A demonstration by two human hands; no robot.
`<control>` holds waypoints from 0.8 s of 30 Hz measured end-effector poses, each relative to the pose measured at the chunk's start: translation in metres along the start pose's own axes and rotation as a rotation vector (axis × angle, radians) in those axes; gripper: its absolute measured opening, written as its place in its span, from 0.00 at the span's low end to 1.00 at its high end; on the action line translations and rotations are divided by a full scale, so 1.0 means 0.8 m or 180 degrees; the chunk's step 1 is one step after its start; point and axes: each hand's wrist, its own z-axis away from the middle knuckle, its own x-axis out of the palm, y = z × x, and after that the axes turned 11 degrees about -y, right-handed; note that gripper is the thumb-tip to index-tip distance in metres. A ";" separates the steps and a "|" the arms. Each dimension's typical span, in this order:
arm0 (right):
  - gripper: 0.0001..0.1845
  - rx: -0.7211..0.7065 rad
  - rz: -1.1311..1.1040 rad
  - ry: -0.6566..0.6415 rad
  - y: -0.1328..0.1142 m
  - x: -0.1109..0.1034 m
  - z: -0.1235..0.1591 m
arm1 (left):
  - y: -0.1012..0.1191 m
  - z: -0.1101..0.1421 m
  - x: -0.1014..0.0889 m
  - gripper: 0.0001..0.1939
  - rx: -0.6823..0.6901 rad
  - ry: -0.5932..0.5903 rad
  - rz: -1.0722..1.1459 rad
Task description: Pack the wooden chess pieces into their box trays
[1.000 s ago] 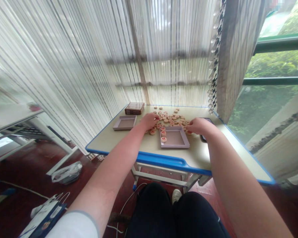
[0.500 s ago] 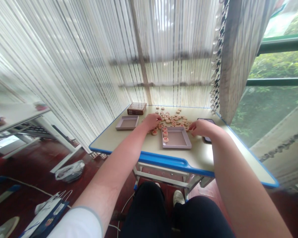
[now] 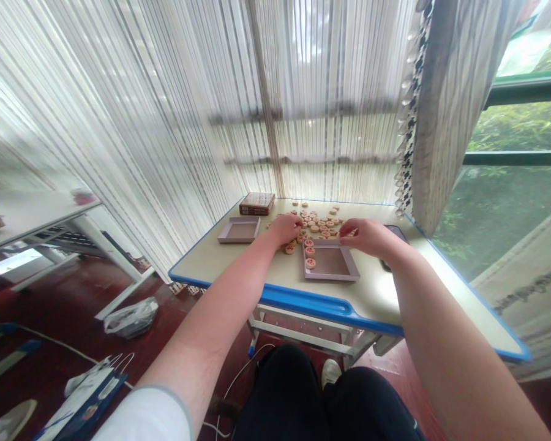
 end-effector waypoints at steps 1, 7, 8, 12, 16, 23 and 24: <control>0.10 -0.0214 -0.0043 -0.0085 -0.006 0.004 0.000 | 0.000 0.000 0.000 0.14 -0.0002 0.0006 -0.0017; 0.13 -0.0475 0.0382 -0.0372 -0.020 0.033 -0.008 | 0.001 0.000 0.001 0.15 -0.0023 -0.0027 -0.0037; 0.14 -0.0464 0.0441 -0.0390 -0.018 0.037 -0.010 | 0.002 0.000 0.001 0.15 -0.0014 -0.0022 -0.0054; 0.10 -0.0416 0.0629 -0.0482 -0.013 0.042 -0.015 | 0.003 0.002 0.000 0.15 0.0051 0.0043 -0.0111; 0.13 -0.0463 0.0563 -0.0387 -0.017 0.036 -0.011 | 0.004 0.003 -0.001 0.15 0.0043 0.0059 -0.0090; 0.11 -0.1331 -0.0232 -0.0316 -0.046 0.031 0.009 | 0.004 0.001 -0.001 0.14 -0.0001 -0.0024 -0.0152; 0.11 -0.1446 -0.0273 -0.0384 -0.048 0.032 0.010 | 0.004 0.000 0.000 0.14 -0.0003 -0.0037 -0.0158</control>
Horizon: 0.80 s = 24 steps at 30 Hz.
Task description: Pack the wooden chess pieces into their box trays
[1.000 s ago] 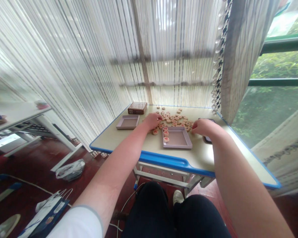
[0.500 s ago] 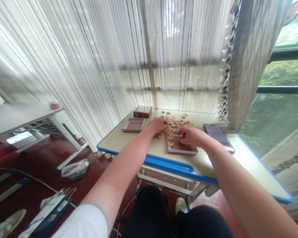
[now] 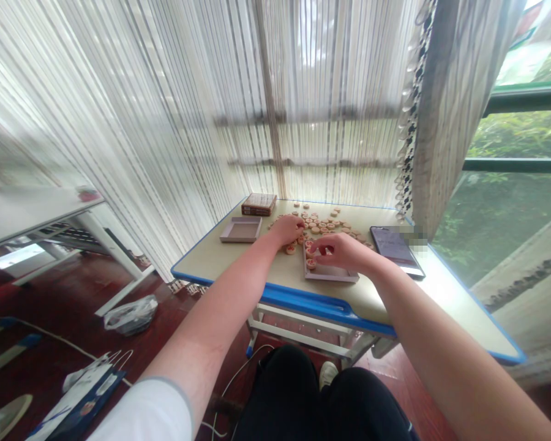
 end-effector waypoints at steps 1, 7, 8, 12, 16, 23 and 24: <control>0.11 -0.0069 -0.0024 -0.0068 -0.001 0.001 0.000 | 0.000 0.000 0.000 0.15 -0.0001 -0.0009 -0.0006; 0.11 -0.0081 0.0056 -0.0368 0.003 0.008 -0.003 | -0.002 -0.001 0.001 0.15 0.0044 0.0005 -0.0054; 0.10 -0.0063 0.0076 -0.0386 0.004 0.009 -0.003 | -0.002 -0.001 0.001 0.15 0.0065 0.0014 -0.0054; 0.12 0.0065 0.0136 -0.0380 0.005 0.011 -0.006 | -0.001 0.001 -0.001 0.15 0.0057 0.0026 0.0003; 0.12 0.0070 0.0131 -0.0388 0.006 0.011 -0.006 | 0.001 0.002 -0.002 0.15 0.0011 0.0036 0.0044; 0.11 0.0063 0.0081 -0.0377 0.008 0.010 -0.005 | -0.002 0.000 0.000 0.15 0.0022 0.0005 0.0089; 0.11 0.0121 0.0090 -0.0327 0.009 0.008 -0.004 | -0.002 0.000 0.000 0.15 0.0010 0.0007 0.0120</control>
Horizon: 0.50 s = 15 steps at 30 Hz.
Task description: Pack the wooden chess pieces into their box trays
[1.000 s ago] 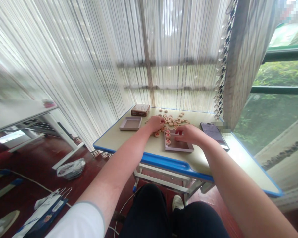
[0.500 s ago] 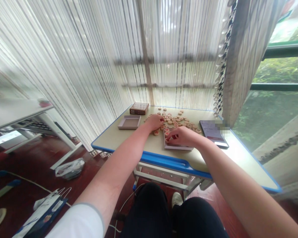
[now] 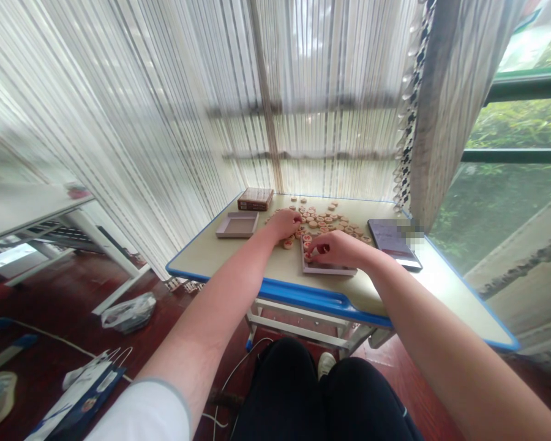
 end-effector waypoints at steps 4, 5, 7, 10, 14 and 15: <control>0.10 0.0443 0.0040 0.0282 0.009 -0.014 0.005 | 0.001 0.001 0.000 0.14 -0.0065 0.0023 0.0048; 0.09 0.0544 0.0028 0.0336 0.012 -0.018 0.006 | 0.001 0.001 -0.001 0.14 -0.0093 0.0036 0.0056; 0.09 0.0688 -0.0017 0.0434 0.016 -0.024 0.009 | 0.000 0.001 -0.001 0.14 -0.0149 0.0071 0.0076; 0.12 0.0792 0.0002 0.0388 0.019 -0.027 0.011 | -0.002 0.000 -0.001 0.14 -0.0184 0.0145 0.0106; 0.13 0.0729 0.0284 0.0025 0.022 -0.018 0.009 | -0.003 0.000 0.001 0.14 -0.0171 0.0130 0.0068; 0.12 0.0684 0.0342 -0.0022 0.023 -0.016 0.008 | -0.002 0.000 0.001 0.14 -0.0175 0.0107 0.0054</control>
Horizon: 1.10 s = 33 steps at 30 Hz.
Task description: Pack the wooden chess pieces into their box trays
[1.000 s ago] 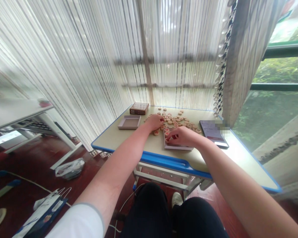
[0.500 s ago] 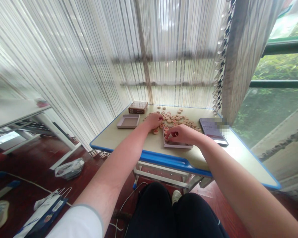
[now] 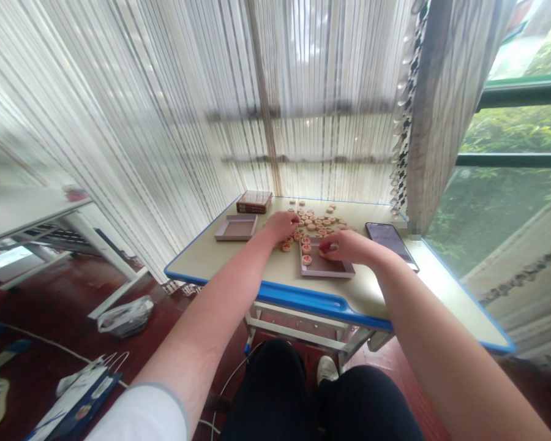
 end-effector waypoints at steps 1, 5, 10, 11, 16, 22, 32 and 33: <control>0.12 -0.0071 0.0029 -0.0053 0.001 0.002 -0.001 | 0.001 0.000 0.000 0.14 -0.0002 -0.0021 -0.0008; 0.19 -0.0339 0.0036 -0.0075 0.006 0.003 -0.003 | 0.001 0.000 0.000 0.14 -0.0010 -0.0041 0.0008; 0.16 -0.0044 0.0183 0.0196 0.006 0.001 -0.003 | 0.000 -0.001 0.000 0.14 -0.0027 0.0043 0.0022; 0.15 -0.0005 0.0181 0.0155 0.004 0.001 -0.002 | 0.001 0.000 0.000 0.14 -0.0042 0.0040 0.0016; 0.11 0.0070 0.0176 0.0082 -0.004 0.002 -0.001 | 0.002 0.000 0.001 0.15 -0.0082 -0.0036 0.0025; 0.09 0.0135 -0.0011 -0.0012 -0.010 0.000 0.002 | -0.002 -0.002 0.004 0.15 -0.0012 0.0032 0.0045; 0.10 -0.0544 -0.0380 0.0325 -0.026 0.000 0.006 | 0.000 -0.003 0.002 0.15 -0.0071 -0.0033 0.0028; 0.10 -0.0647 -0.0445 0.0310 -0.029 0.001 0.007 | 0.001 -0.003 0.001 0.15 -0.0097 -0.0043 0.0027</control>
